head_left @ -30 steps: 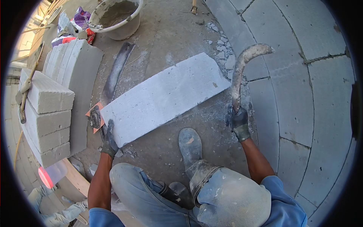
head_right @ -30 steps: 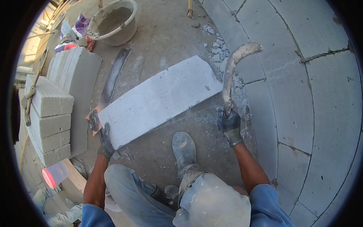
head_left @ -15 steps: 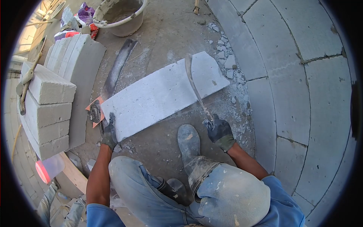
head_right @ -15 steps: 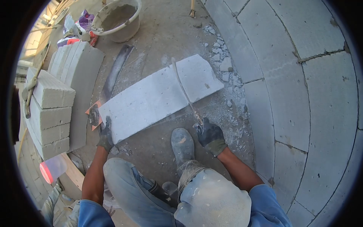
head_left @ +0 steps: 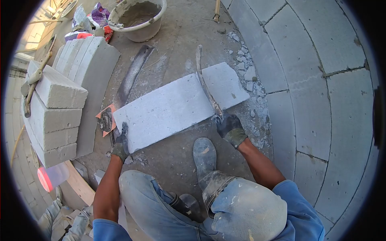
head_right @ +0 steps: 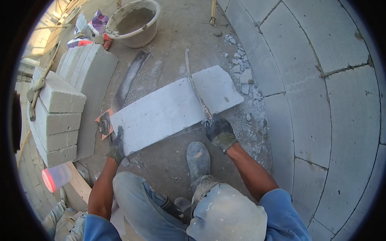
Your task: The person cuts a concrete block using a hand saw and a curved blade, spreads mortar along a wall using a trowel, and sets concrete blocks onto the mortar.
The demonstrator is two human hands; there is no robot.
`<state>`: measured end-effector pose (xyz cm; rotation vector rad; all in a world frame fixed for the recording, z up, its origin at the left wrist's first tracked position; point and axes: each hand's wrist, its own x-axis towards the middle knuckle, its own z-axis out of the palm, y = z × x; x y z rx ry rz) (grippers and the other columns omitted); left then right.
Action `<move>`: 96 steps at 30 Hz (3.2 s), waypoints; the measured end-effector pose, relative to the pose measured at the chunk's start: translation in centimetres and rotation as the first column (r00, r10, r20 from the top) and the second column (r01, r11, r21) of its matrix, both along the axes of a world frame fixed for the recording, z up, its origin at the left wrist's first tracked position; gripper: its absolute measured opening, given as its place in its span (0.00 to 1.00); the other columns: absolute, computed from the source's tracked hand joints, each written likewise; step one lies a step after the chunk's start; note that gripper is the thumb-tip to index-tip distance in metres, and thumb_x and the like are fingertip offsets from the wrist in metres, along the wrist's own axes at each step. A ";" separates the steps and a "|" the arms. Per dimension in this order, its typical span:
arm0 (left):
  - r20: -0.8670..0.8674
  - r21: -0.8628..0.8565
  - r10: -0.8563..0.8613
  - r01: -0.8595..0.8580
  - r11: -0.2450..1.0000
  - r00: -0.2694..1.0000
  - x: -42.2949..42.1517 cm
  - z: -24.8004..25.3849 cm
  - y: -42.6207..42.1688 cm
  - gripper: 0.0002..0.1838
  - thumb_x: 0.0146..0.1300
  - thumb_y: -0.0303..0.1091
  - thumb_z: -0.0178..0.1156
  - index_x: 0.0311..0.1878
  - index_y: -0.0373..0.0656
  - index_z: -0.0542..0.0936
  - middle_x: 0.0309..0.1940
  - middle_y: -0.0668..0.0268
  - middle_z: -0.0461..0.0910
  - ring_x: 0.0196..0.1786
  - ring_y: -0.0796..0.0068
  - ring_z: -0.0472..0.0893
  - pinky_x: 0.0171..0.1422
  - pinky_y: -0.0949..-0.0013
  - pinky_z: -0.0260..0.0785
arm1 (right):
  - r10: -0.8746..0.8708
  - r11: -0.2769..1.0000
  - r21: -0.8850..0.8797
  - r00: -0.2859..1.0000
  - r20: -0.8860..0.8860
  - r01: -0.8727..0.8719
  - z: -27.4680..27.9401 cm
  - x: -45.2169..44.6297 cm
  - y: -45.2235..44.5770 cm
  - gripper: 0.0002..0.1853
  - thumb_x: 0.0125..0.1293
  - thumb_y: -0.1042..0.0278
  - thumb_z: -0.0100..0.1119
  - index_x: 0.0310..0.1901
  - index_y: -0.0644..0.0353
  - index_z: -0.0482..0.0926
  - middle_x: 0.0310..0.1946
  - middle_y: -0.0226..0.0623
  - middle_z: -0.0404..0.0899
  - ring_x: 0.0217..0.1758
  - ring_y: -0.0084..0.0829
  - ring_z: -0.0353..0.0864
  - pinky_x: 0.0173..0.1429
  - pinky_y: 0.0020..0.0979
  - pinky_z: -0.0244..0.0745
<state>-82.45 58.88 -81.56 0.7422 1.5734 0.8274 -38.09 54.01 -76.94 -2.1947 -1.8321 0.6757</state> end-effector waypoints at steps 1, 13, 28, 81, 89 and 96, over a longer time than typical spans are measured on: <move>0.050 0.015 -0.010 0.009 1.000 0.999 -0.4 -0.6 -0.2 0.36 0.73 0.51 0.58 0.75 0.40 0.60 0.65 0.65 0.71 0.61 0.73 0.72 0.65 0.69 0.68 | 0.009 1.000 0.003 1.000 0.025 -0.009 -0.2 -0.1 -0.1 0.22 0.70 0.55 0.52 0.47 0.71 0.76 0.32 0.64 0.81 0.40 0.61 0.82 0.48 0.54 0.75; 0.198 -0.131 -0.039 0.066 0.989 0.979 -2.3 -1.2 -1.6 0.40 0.73 0.56 0.56 0.79 0.47 0.54 0.69 0.65 0.68 0.65 0.69 0.72 0.66 0.63 0.70 | -0.066 0.991 0.103 0.983 -0.172 0.084 6.9 0.6 1.1 0.19 0.70 0.57 0.55 0.46 0.69 0.77 0.29 0.59 0.81 0.31 0.60 0.82 0.36 0.51 0.75; 0.245 -0.133 0.087 -0.055 0.990 0.966 -7.4 0.3 -8.9 0.36 0.75 0.60 0.46 0.70 0.36 0.68 0.62 0.58 0.75 0.60 0.64 0.77 0.63 0.61 0.73 | -0.091 0.954 -0.298 0.975 -0.200 0.028 -1.7 -0.6 -7.3 0.23 0.65 0.53 0.58 0.52 0.66 0.76 0.39 0.58 0.83 0.46 0.56 0.83 0.55 0.50 0.76; -0.205 -0.156 -0.271 0.242 0.958 0.940 -2.5 4.5 -8.0 0.31 0.79 0.51 0.42 0.73 0.37 0.63 0.63 0.57 0.75 0.64 0.63 0.75 0.65 0.61 0.72 | 0.275 0.961 0.048 0.928 -0.252 -0.272 1.5 -2.2 2.7 0.22 0.67 0.61 0.56 0.53 0.74 0.75 0.33 0.58 0.83 0.41 0.52 0.85 0.48 0.48 0.78; -0.203 -0.173 -0.274 0.241 0.955 0.940 -2.5 4.8 -8.4 0.31 0.79 0.51 0.42 0.73 0.37 0.63 0.63 0.57 0.75 0.64 0.63 0.75 0.65 0.60 0.72 | 0.170 0.984 0.007 0.941 -0.294 -0.175 -1.1 -0.6 1.6 0.25 0.69 0.56 0.55 0.55 0.73 0.76 0.32 0.58 0.83 0.41 0.53 0.84 0.47 0.49 0.77; -0.187 -0.177 -0.274 0.242 0.954 0.943 -2.3 5.3 -8.6 0.30 0.79 0.51 0.42 0.73 0.37 0.63 0.63 0.57 0.75 0.65 0.63 0.75 0.65 0.60 0.72 | 0.185 0.976 -0.051 0.936 -0.299 -0.210 -7.0 0.0 0.9 0.20 0.69 0.55 0.57 0.45 0.69 0.76 0.26 0.54 0.80 0.34 0.57 0.82 0.42 0.52 0.75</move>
